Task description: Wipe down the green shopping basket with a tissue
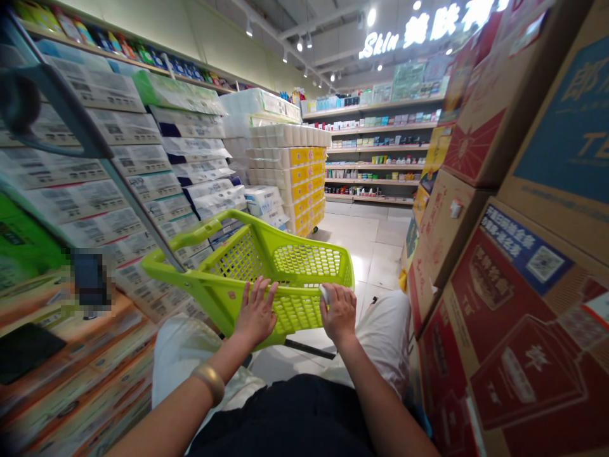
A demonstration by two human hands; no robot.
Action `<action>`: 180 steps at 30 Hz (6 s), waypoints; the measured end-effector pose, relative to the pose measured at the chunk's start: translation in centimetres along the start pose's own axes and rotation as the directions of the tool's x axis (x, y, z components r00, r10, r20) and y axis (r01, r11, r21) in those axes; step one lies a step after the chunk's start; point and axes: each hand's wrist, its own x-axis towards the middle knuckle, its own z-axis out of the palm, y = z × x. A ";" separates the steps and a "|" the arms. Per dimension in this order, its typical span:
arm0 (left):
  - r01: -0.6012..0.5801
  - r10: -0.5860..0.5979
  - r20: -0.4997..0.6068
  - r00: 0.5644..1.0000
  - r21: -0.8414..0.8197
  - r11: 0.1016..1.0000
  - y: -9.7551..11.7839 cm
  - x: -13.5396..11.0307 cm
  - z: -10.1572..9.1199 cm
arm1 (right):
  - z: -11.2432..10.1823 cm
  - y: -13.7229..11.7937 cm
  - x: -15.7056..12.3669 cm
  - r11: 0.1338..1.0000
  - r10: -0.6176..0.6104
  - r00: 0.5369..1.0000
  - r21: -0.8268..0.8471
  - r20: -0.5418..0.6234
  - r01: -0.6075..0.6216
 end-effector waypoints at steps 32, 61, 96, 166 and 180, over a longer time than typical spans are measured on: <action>0.007 -0.006 -0.024 1.000 0.020 1.000 -0.7 -0.2 0.3 | 3.5 -7.5 1.7 0.991 -0.123 0.988 0.056 0.098 0.118; -0.037 0.037 -0.001 0.999 -0.019 0.999 -1.3 0.0 -0.2 | 2.0 -3.9 1.3 0.988 -0.143 0.986 0.067 0.086 0.137; 0.002 -0.003 -0.010 1.000 -0.051 0.999 -0.5 0.1 -0.2 | 2.4 -4.9 1.7 0.995 -0.086 0.990 0.052 0.112 0.080; -0.005 0.017 0.074 0.997 -0.160 0.987 -0.8 -1.4 3.5 | 3.2 -0.4 0.6 0.999 -0.027 0.999 0.044 -0.040 0.028; 0.000 0.005 0.048 0.999 -0.103 0.995 -2.3 -1.3 4.4 | 3.0 -2.6 -0.4 0.985 -0.127 0.992 0.122 0.019 0.124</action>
